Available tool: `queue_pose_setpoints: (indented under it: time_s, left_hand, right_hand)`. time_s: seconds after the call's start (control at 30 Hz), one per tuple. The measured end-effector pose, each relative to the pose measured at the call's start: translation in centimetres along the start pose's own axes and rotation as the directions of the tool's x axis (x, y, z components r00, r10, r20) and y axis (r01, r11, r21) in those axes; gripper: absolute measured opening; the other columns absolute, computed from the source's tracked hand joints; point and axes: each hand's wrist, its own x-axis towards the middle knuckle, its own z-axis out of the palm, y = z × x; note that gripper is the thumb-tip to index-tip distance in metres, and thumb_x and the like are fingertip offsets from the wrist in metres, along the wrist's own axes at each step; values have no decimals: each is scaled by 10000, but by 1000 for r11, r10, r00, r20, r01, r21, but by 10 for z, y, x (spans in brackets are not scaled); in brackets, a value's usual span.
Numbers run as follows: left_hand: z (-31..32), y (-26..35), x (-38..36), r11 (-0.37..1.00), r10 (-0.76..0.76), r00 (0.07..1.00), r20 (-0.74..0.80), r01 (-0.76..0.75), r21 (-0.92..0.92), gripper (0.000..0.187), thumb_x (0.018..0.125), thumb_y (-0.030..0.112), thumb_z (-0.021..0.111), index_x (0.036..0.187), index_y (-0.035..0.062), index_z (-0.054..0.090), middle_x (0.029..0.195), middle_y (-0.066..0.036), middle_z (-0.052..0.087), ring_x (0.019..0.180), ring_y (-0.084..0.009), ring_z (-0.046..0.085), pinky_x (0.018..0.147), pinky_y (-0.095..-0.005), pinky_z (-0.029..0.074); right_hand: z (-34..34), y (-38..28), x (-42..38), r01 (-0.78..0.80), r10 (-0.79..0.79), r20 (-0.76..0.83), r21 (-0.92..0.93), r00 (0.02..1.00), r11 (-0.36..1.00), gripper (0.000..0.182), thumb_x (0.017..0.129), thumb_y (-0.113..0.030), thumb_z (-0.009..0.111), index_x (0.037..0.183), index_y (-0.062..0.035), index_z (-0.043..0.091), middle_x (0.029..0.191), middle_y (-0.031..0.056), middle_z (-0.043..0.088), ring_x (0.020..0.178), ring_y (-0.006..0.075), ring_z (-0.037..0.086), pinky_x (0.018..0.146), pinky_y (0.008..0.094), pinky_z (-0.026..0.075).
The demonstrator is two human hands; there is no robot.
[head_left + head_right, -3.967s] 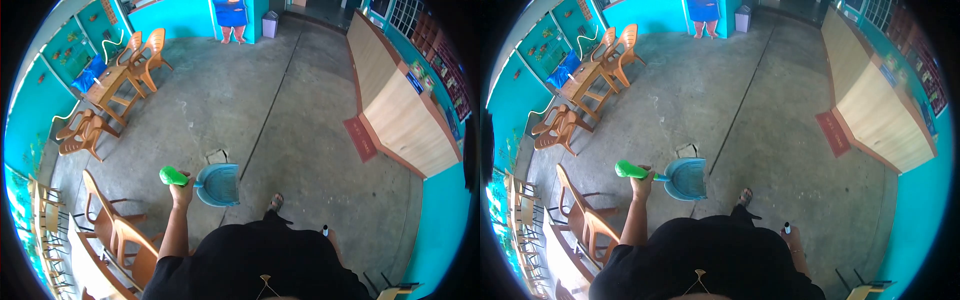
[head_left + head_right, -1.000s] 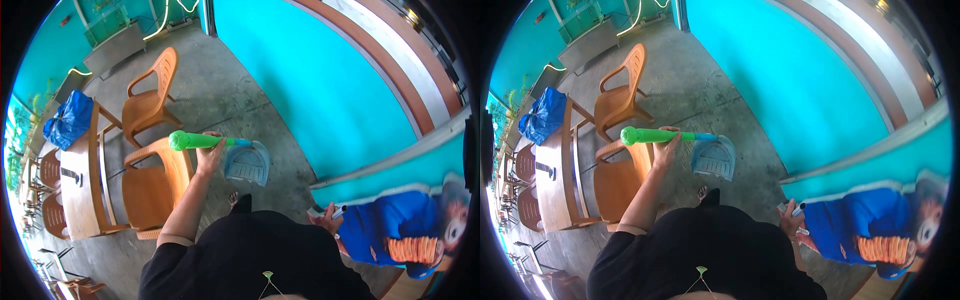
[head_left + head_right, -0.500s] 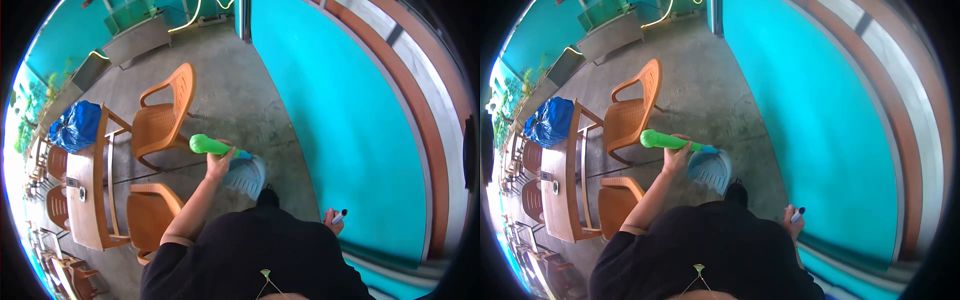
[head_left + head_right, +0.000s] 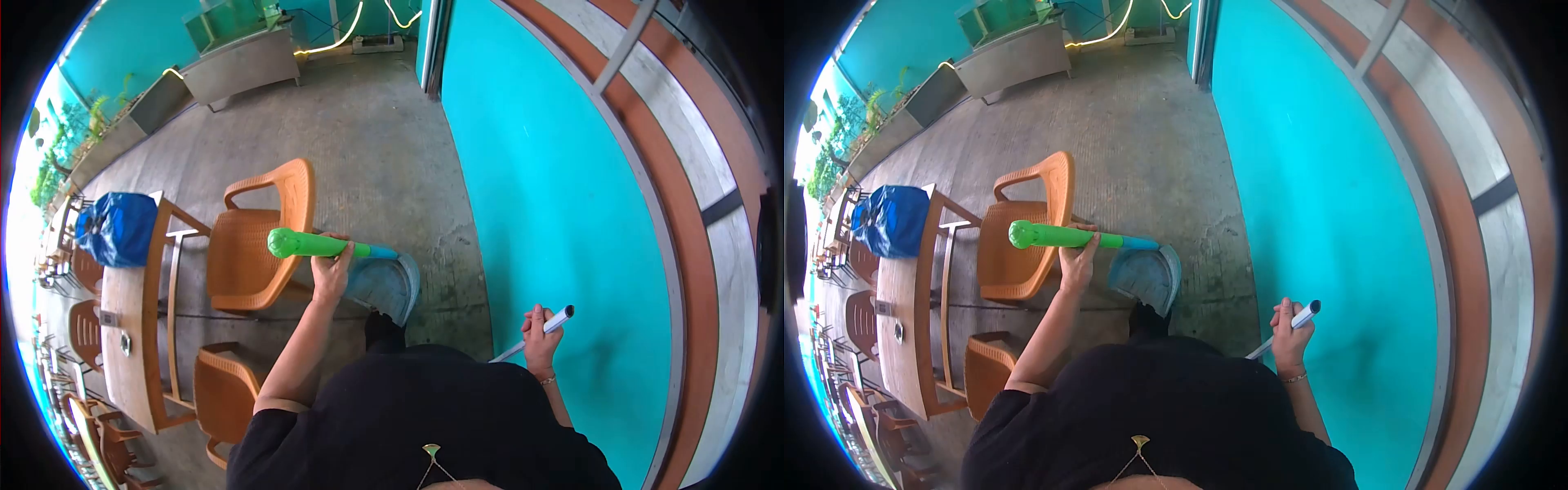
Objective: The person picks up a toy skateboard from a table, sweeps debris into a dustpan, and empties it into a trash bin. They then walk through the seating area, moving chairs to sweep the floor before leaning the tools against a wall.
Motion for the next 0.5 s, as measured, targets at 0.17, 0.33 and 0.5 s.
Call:
queue_pose_setpoints:
  time_s: [0.17, 0.33, 0.5]
  left_hand:
    - [40, -52, 112, 983, -62, 997, 39, 67, -169, 180, 788, 49, 637, 922, 29, 518, 882, -30, 522, 783, -92, 473, 689, -235, 406]
    - [72, -84, 218, 995, -14, 991, 135, 27, -98, 214, 776, 49, 647, 937, 34, 508, 887, -31, 512, 783, -94, 466, 692, -237, 403]
    - [107, -97, 311, 996, -36, 985, 167, 49, -75, 208, 768, 25, 636, 933, 31, 510, 861, -28, 507, 766, -98, 467, 678, -239, 406]
  right_hand:
    - [50, -22, 79, 36, -36, -50, -2, 998, 999, 307, 913, -207, 469, 678, -12, 501, 513, 4, 441, 411, 47, 352, 376, 203, 252]
    - [91, -57, 153, 117, -128, -160, -77, 979, 990, 285, 914, -190, 465, 697, -10, 509, 540, -4, 449, 440, 36, 351, 398, 197, 259]
    - [122, -68, 241, 157, -189, -250, -142, 950, 977, 283, 916, -197, 467, 708, -10, 512, 563, -16, 438, 467, 34, 360, 413, 190, 260]
